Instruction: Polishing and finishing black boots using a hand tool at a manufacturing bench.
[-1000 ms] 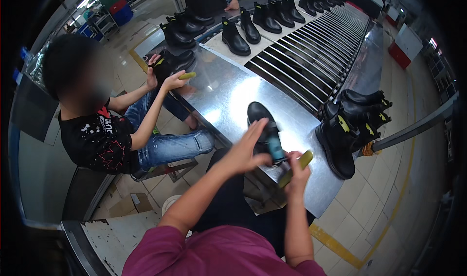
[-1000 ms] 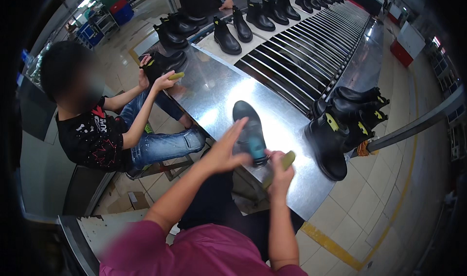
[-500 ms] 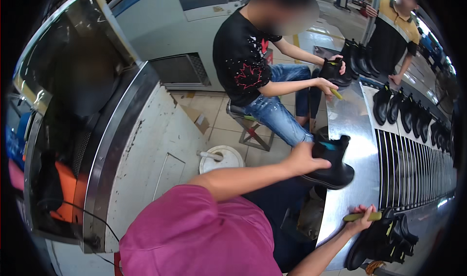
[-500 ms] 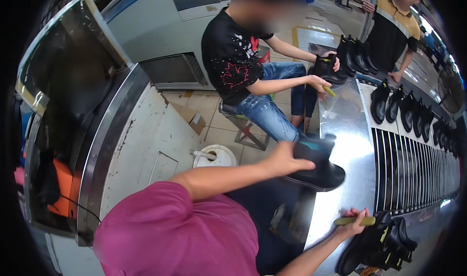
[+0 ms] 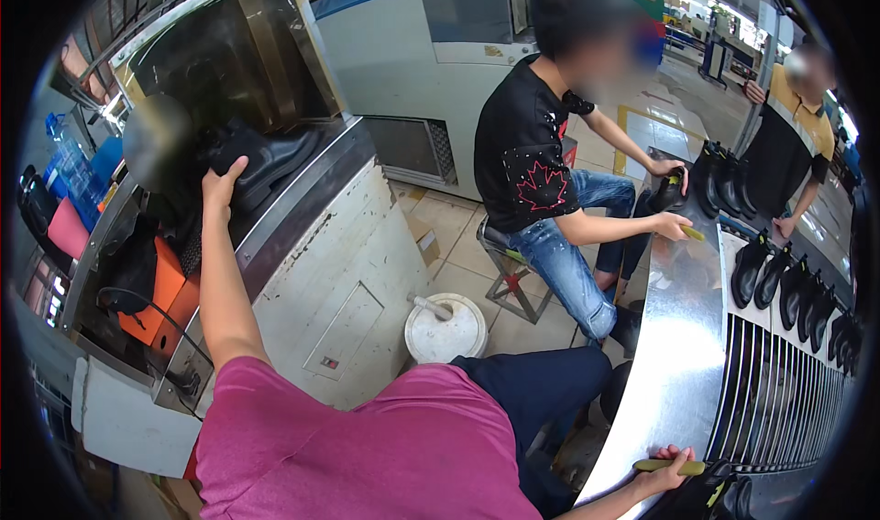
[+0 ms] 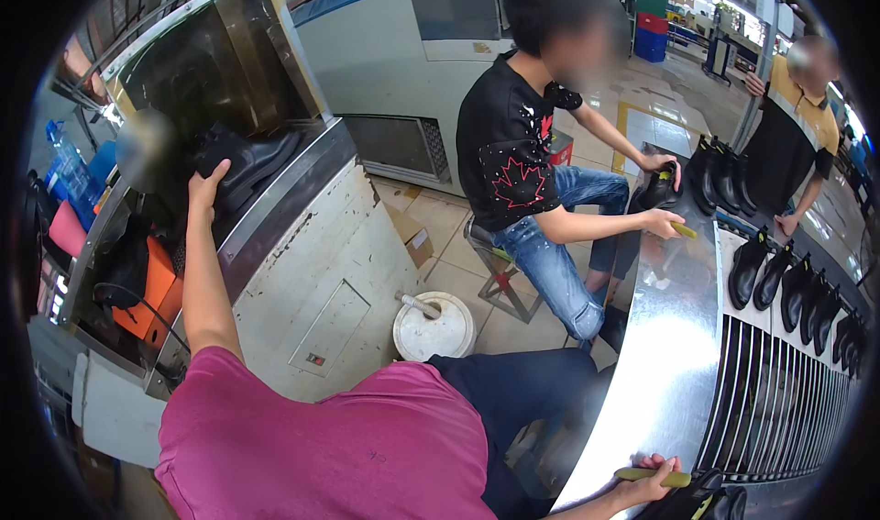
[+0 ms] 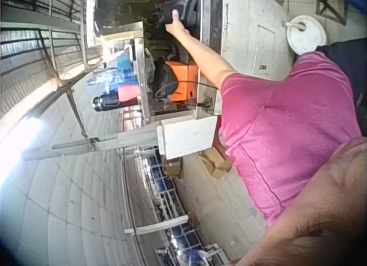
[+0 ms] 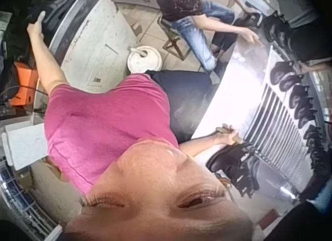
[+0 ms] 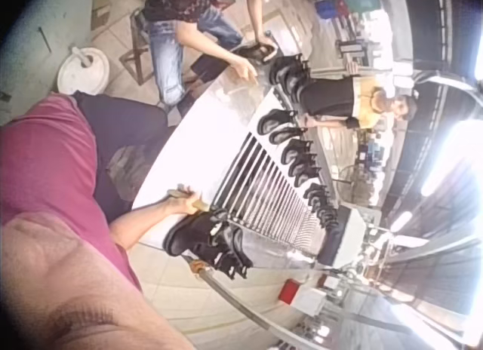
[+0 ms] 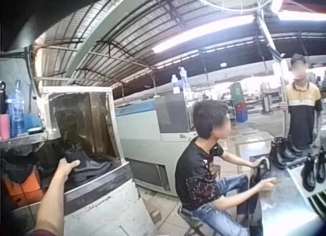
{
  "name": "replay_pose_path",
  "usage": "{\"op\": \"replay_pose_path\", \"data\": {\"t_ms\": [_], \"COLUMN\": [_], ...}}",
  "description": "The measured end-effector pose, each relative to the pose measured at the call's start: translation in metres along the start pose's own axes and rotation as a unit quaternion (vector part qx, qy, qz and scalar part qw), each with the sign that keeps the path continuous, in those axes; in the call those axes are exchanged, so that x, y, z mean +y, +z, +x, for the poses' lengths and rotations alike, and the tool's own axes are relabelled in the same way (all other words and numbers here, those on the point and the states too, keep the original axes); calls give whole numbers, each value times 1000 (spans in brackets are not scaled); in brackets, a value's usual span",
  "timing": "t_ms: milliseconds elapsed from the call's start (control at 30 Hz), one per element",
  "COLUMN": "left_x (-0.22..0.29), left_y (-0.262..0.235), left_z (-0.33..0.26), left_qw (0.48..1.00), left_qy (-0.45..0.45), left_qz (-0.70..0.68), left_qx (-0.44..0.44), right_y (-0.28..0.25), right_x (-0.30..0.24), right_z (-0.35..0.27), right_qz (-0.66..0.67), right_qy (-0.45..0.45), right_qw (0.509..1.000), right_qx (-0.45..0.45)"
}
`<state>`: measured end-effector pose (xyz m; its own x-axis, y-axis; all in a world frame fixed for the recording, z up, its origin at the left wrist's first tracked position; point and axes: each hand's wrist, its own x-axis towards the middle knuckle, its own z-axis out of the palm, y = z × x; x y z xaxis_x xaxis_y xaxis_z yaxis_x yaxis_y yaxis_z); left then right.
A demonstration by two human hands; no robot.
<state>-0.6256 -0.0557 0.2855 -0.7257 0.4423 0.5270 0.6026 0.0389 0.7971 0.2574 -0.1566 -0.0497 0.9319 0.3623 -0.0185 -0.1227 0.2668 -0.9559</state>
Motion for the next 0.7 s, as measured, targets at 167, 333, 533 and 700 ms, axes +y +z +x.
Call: {"op": "replay_pose_path", "data": {"t_ms": [167,333,533,700], "left_x": [-44,-83,-73,-75], "left_y": [56,-9,21,33], "left_z": [47,74,112,101], "left_qw": [950,957,979,931], "left_qy": [147,-20,44,27], "left_qz": [190,266,198,361], "left_qx": [199,118,34,34], "right_y": [-16,19,7,2], "right_x": [-3,8,-10,-9], "right_z": [-5,-5,-5,-4], "right_qz": [49,80,63,70], "right_qy": [33,32,46,33], "right_qw": [997,995,996,997], "right_qx": [53,48,36,25]}}
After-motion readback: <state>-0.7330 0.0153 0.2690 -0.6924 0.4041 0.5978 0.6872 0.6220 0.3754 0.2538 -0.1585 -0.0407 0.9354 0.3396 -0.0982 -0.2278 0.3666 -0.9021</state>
